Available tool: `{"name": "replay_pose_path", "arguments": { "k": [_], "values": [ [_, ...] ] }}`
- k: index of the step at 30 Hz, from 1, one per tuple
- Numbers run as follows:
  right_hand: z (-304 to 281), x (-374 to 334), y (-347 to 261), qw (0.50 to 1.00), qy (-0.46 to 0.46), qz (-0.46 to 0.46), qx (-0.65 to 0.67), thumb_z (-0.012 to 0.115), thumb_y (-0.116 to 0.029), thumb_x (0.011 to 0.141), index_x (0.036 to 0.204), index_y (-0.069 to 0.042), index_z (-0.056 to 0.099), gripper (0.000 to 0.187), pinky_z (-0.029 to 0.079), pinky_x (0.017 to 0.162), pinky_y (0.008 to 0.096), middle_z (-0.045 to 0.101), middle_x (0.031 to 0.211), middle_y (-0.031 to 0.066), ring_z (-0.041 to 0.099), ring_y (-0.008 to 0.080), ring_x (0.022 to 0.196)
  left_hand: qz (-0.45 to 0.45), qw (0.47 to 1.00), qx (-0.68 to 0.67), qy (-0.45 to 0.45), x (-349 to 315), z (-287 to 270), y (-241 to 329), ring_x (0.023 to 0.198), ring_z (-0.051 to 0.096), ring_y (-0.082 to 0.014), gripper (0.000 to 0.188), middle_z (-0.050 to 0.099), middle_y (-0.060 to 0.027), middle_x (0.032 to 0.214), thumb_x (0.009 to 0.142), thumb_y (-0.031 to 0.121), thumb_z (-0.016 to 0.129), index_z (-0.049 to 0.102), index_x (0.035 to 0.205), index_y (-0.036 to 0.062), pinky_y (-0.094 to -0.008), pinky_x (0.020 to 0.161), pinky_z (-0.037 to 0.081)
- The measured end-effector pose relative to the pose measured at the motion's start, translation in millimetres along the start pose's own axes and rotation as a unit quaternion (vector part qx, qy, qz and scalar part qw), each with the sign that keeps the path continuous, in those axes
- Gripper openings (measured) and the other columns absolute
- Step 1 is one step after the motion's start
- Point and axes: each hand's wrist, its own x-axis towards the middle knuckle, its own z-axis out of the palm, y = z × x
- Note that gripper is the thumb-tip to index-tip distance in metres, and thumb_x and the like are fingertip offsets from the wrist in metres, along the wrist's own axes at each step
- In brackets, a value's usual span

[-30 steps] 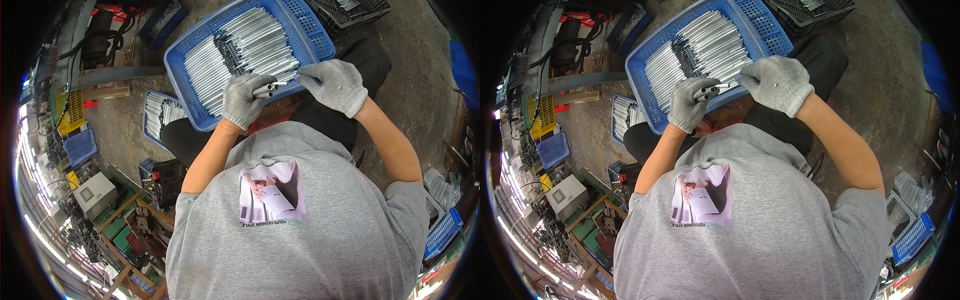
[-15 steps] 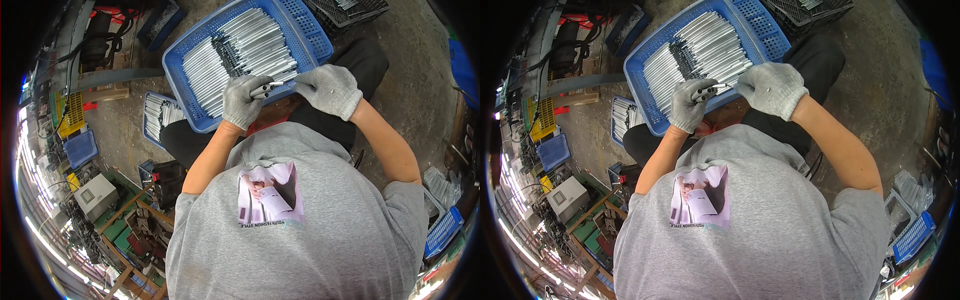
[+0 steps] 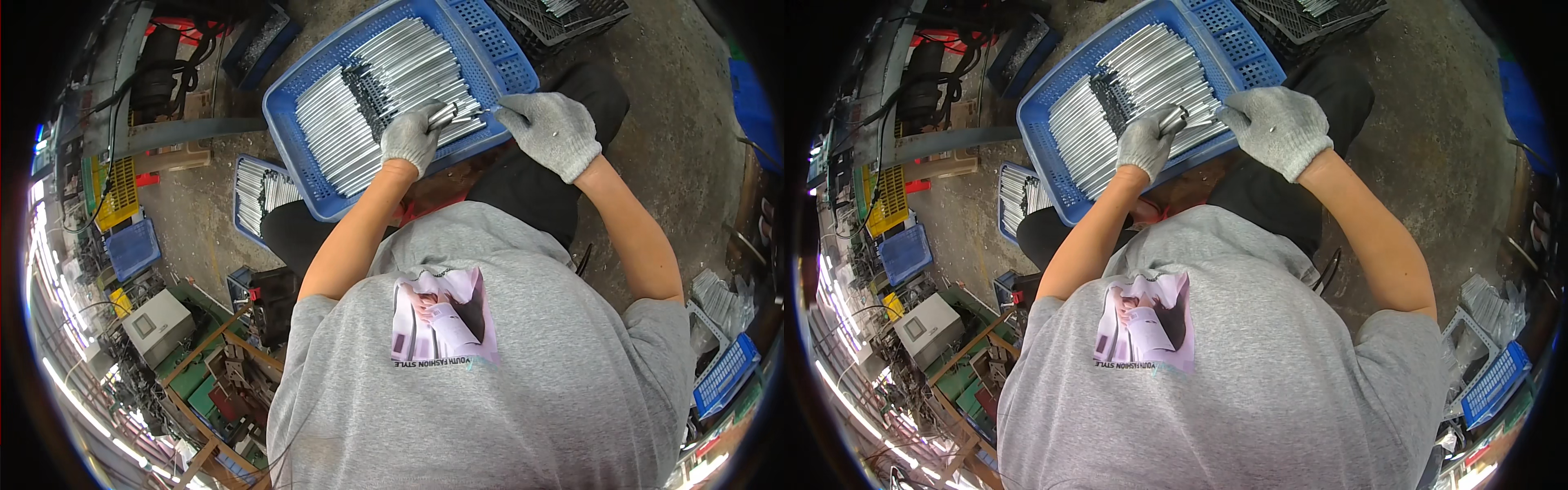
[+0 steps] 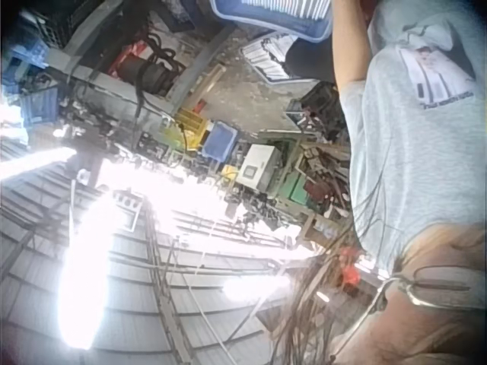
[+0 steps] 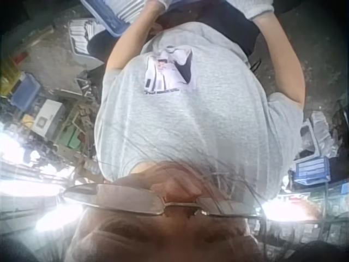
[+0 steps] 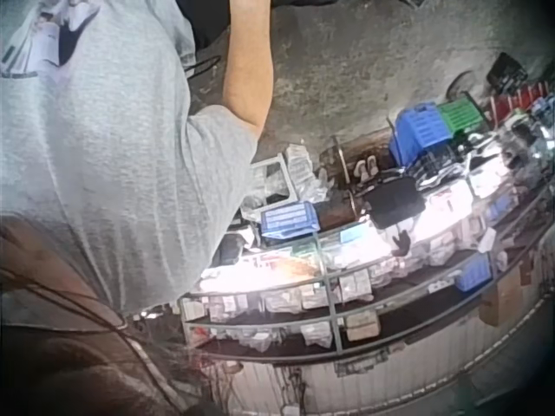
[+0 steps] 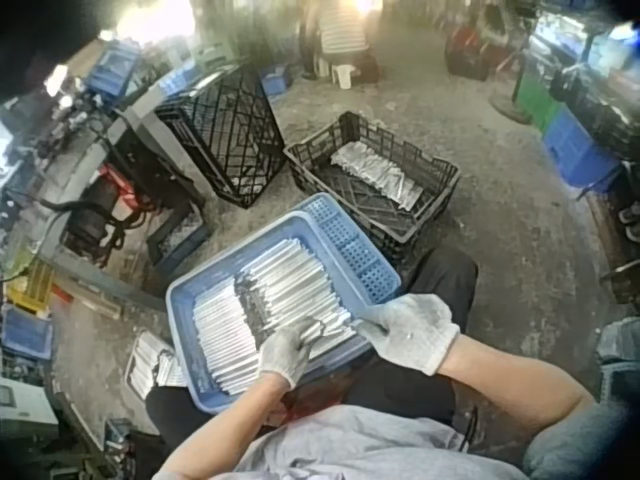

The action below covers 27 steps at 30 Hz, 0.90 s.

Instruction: Assembling small metal components by fitting them together and using a tool for precision.

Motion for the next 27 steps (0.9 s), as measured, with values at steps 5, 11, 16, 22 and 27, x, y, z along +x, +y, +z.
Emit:
{"name": "replay_pose_path", "arguments": {
  "k": [5,11,16,22,27],
  "values": [
    [-4,-4,-1,1.000,-0.013,-0.009,0.005,0.065,-0.035,0.094,0.106,-0.016,0.080,0.027,0.053,0.062,0.0383,0.079,0.088,0.0070,0.071,0.0328,0.070,0.005,0.981,-0.187,-0.041,-6,-7,-9,0.069,0.061,-0.0132,0.014,0.074,-0.0039,0.087,0.097,0.011,0.068,0.073,0.107,0.0031,-0.0278,0.065,0.051],
    [-9,-10,-12,0.998,0.002,-0.051,0.024,0.068,-0.031,0.093,0.103,-0.014,0.081,0.023,0.052,0.061,0.0361,0.079,0.088,0.0064,0.071,0.0297,0.068,-0.032,0.939,-0.323,-0.115,-27,-40,-9,0.074,0.061,-0.0098,0.014,0.072,-0.0012,0.088,0.095,0.000,0.064,0.072,0.106,0.0028,-0.0237,0.066,0.051],
    [2,-13,-11,0.988,0.060,-0.140,0.023,0.066,-0.031,0.093,0.089,-0.016,0.077,0.019,0.052,0.055,0.0392,0.071,0.068,0.0063,0.066,0.0276,0.057,0.028,0.925,-0.362,-0.113,-38,-40,-18,0.060,0.044,-0.0113,0.006,0.060,0.0021,0.071,0.097,0.008,0.067,0.069,0.092,0.0052,-0.0287,0.057,0.041],
    [-1,-14,-17,0.988,0.003,-0.154,-0.005,0.072,-0.026,0.090,0.101,-0.011,0.081,0.021,0.053,0.063,0.0346,0.079,0.088,0.0065,0.072,0.0264,0.070,0.040,0.921,-0.355,-0.158,-40,-32,-37,0.077,0.063,-0.0093,0.030,0.074,-0.0029,0.091,0.087,-0.011,0.060,0.072,0.111,0.0000,-0.0216,0.067,0.051],
    [3,-11,-16,0.986,-0.001,-0.151,-0.077,0.073,-0.026,0.089,0.100,-0.012,0.081,0.019,0.053,0.064,0.0343,0.078,0.087,0.0070,0.071,0.0266,0.070,0.081,0.932,-0.330,-0.128,-39,-38,-14,0.074,0.063,-0.0126,0.033,0.074,-0.0053,0.089,0.082,-0.009,0.064,0.074,0.111,0.0011,-0.0250,0.066,0.051]
  ]
}}
